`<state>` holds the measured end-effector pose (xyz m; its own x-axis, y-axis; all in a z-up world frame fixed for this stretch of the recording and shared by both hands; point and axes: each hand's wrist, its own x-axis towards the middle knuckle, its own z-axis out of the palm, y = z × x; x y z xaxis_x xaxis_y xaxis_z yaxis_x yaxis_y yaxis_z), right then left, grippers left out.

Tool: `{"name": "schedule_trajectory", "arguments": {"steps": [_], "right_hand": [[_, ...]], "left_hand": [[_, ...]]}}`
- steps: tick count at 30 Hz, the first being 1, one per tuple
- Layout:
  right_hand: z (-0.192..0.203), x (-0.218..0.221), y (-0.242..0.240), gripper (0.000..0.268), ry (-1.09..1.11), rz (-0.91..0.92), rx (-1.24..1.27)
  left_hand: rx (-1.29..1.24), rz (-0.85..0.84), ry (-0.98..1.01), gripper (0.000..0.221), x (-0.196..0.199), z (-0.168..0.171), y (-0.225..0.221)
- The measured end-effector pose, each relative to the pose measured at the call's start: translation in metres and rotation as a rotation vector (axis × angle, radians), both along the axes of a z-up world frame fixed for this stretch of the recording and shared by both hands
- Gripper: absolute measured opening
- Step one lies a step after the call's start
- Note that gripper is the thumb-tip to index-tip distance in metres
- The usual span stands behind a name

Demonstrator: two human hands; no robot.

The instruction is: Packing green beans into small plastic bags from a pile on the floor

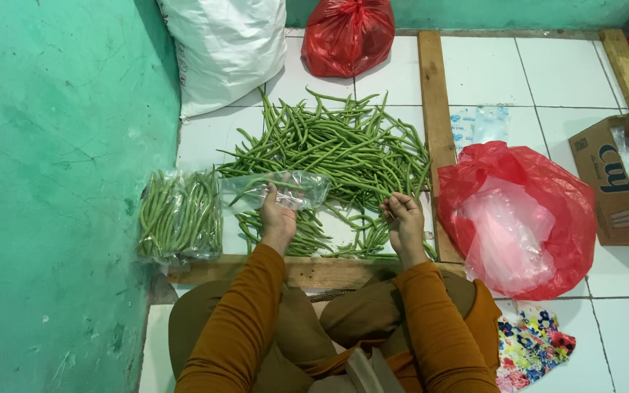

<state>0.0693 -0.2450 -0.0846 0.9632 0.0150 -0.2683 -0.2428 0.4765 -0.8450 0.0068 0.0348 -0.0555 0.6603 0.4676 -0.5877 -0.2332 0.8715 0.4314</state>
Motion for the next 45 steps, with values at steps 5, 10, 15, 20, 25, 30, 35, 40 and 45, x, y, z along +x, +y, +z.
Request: {"name": "schedule_trajectory", "arguments": {"steps": [5,10,15,20,25,30,35,40,45], "right_hand": [[-0.006,-0.005,0.008,0.019,0.019,0.037,0.014],[-0.02,-0.008,0.016,0.021,0.03,0.101,0.002],[-0.012,-0.02,0.029,0.028,0.061,0.234,0.028],[0.005,-0.035,0.036,0.024,-0.007,0.278,0.008],[0.003,-0.042,0.03,0.022,-0.089,0.265,-0.078],[0.008,-0.057,0.023,0.02,-0.135,0.161,-0.106],[0.004,-0.068,0.015,0.014,-0.131,0.18,-0.124],[0.025,-0.093,0.016,0.017,-0.1,0.144,-0.117],[0.043,-0.105,0.015,0.042,-0.084,0.221,-0.046]], "left_hand": [[-0.02,-0.066,-0.008,0.036,0.004,-0.012,-0.004],[0.046,-0.205,-0.064,0.029,0.002,-0.008,-0.013],[0.066,-0.321,-0.061,0.018,-0.001,-0.029,-0.024],[0.205,-0.432,-0.087,0.038,-0.004,-0.022,-0.041],[0.284,-0.535,-0.057,0.038,-0.01,-0.037,-0.048],[0.278,-0.584,-0.017,0.039,-0.015,-0.119,-0.062],[0.375,-0.739,0.012,0.048,-0.049,-0.085,-0.081],[0.343,-0.768,-0.002,0.039,-0.059,-0.074,-0.092],[0.22,-0.644,-0.002,0.027,-0.06,-0.051,-0.07]]}}
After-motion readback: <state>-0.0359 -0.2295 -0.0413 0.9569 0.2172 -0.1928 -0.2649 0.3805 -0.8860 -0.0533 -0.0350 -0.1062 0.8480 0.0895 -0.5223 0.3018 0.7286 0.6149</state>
